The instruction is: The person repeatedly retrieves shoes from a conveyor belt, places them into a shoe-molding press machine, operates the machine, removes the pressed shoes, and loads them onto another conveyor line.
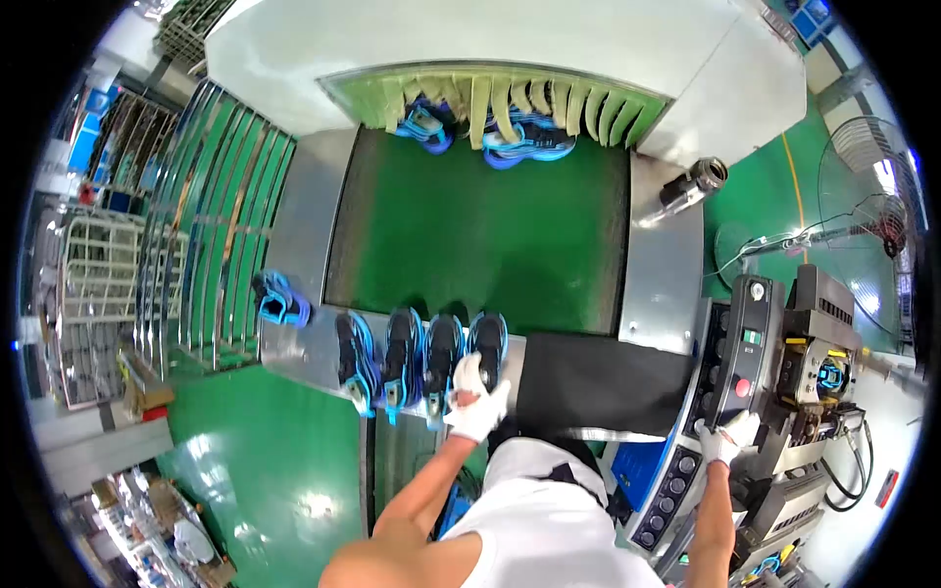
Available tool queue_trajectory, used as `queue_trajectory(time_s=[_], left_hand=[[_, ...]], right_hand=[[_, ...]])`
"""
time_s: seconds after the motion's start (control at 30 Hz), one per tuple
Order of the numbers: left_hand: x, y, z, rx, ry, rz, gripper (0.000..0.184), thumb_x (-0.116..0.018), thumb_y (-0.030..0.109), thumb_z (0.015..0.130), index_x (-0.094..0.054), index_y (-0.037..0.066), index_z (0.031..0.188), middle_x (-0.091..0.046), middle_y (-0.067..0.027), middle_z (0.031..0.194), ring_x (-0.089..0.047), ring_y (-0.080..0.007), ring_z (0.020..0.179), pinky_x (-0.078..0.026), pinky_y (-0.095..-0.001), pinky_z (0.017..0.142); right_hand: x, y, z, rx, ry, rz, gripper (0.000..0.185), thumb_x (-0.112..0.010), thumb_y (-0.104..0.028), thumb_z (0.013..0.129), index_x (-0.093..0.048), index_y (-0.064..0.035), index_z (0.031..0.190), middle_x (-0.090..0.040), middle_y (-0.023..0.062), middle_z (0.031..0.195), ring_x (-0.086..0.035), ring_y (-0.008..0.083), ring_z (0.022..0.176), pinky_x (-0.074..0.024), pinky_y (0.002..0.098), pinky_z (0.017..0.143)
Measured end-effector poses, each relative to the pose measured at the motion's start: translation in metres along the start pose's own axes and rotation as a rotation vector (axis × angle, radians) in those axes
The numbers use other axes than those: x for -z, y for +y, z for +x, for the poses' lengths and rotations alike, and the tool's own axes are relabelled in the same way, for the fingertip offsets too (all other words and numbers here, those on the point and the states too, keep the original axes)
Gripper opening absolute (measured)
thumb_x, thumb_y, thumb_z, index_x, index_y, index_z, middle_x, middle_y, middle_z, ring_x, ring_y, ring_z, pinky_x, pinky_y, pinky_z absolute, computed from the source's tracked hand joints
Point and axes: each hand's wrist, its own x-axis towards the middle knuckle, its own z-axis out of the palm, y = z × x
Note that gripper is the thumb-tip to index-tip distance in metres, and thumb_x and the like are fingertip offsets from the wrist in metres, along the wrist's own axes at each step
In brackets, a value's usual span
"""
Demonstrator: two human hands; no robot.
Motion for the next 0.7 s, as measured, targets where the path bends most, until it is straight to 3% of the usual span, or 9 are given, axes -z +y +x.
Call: queue_trajectory(time_s=[0.1,0.13,0.2,0.3,0.37,0.47,0.6,0.67,0.7], left_hand=[[0.033,0.01,0.051,-0.232,0.034,-0.045,0.075,-0.082,0.024,0.079,-0.048,-0.003,0.139,-0.051,-0.0255,0.142,-0.047,-0.0434,0.135,-0.038,-0.0489,0.115],[0.048,0.023,0.081,-0.201,0.023,-0.033,0.069,-0.078,0.023,0.084,-0.049,-0.004,0.139,-0.051,-0.0264,0.142,-0.049,-0.0433,0.134,-0.039,-0.0489,0.115],[0.047,0.001,0.154,-0.209,0.058,-0.013,0.061,-0.074,0.022,0.088,-0.051,-0.004,0.139,-0.053,-0.0259,0.142,-0.051,-0.0415,0.132,-0.04,-0.0473,0.114],[0.044,-0.041,0.296,-0.218,0.106,0.018,0.057,-0.069,0.022,0.092,-0.051,-0.002,0.14,-0.054,-0.0244,0.142,-0.052,-0.039,0.132,-0.041,-0.0447,0.113],[0.05,-0.06,0.4,-0.369,0.253,0.147,0.057,-0.068,0.021,0.093,-0.049,-0.002,0.142,-0.053,-0.0245,0.143,-0.052,-0.0395,0.133,-0.041,-0.0447,0.113],[0.077,-0.049,0.525,-0.266,0.202,0.326,0.071,-0.058,0.039,0.099,-0.036,0.002,0.155,-0.04,-0.0238,0.158,-0.04,-0.0392,0.146,-0.034,-0.0468,0.12],[0.082,0.007,0.585,0.002,-0.117,0.618,0.071,-0.052,0.048,0.1,-0.04,0.005,0.155,-0.041,-0.0236,0.158,-0.036,-0.0386,0.148,-0.03,-0.046,0.122],[0.043,-0.106,0.643,-0.395,-0.046,1.074,0.065,-0.06,0.048,0.093,-0.056,0.008,0.144,-0.054,-0.0228,0.147,-0.049,-0.0377,0.139,-0.038,-0.0447,0.117],[0.049,-0.042,0.599,-0.295,-0.066,1.043,0.056,-0.064,0.045,0.091,-0.065,0.006,0.131,-0.061,-0.0213,0.139,-0.057,-0.0372,0.129,-0.042,-0.0434,0.113]], right_hand=[[-0.037,0.017,0.011,0.032,0.108,0.01,0.096,-0.061,-0.06,0.084,-0.041,0.0057,0.152,-0.037,0.027,0.16,-0.027,0.0368,0.153,-0.0215,0.0425,0.125],[0.003,0.004,-0.001,0.008,0.054,0.231,0.111,-0.071,-0.049,0.083,-0.014,0.0073,0.16,-0.016,0.0256,0.168,-0.011,0.0366,0.158,-0.0128,0.0418,0.128],[0.091,-0.045,-0.035,-0.137,-0.11,0.401,0.106,-0.076,-0.037,0.083,-0.015,0.0039,0.161,-0.017,0.0264,0.167,-0.013,0.0369,0.157,-0.0164,0.0429,0.127],[0.034,-0.045,-0.063,0.052,0.209,0.48,0.096,-0.075,-0.025,0.085,-0.021,-0.0009,0.161,-0.02,0.0264,0.166,-0.021,0.0404,0.155,-0.0212,0.0477,0.126],[0.03,-0.053,-0.086,-0.006,0.081,0.588,0.093,-0.072,-0.017,0.084,-0.022,-0.0029,0.161,-0.021,0.0255,0.166,-0.021,0.0383,0.155,-0.0223,0.0466,0.125],[0.026,-0.058,-0.127,-0.139,-0.037,0.779,0.092,-0.069,-0.008,0.082,-0.022,-0.0024,0.16,-0.029,0.0239,0.163,-0.026,0.0368,0.154,-0.0242,0.0434,0.125],[-0.028,-0.031,-0.202,-0.286,-0.207,0.55,0.089,-0.077,-0.01,0.078,-0.034,-0.0013,0.156,-0.038,0.0222,0.158,-0.036,0.0352,0.148,-0.0275,0.0404,0.123],[-0.035,-0.032,-0.233,-0.54,-0.298,0.731,0.085,-0.083,-0.019,0.077,-0.042,0.0013,0.148,-0.056,0.0229,0.142,-0.055,0.0328,0.132,-0.0399,0.0367,0.114],[-0.001,-0.047,-0.234,-0.602,-0.433,0.697,0.085,-0.083,-0.027,0.077,-0.043,0.0017,0.146,-0.059,0.0232,0.137,-0.06,0.0333,0.126,-0.0446,0.0358,0.108]])
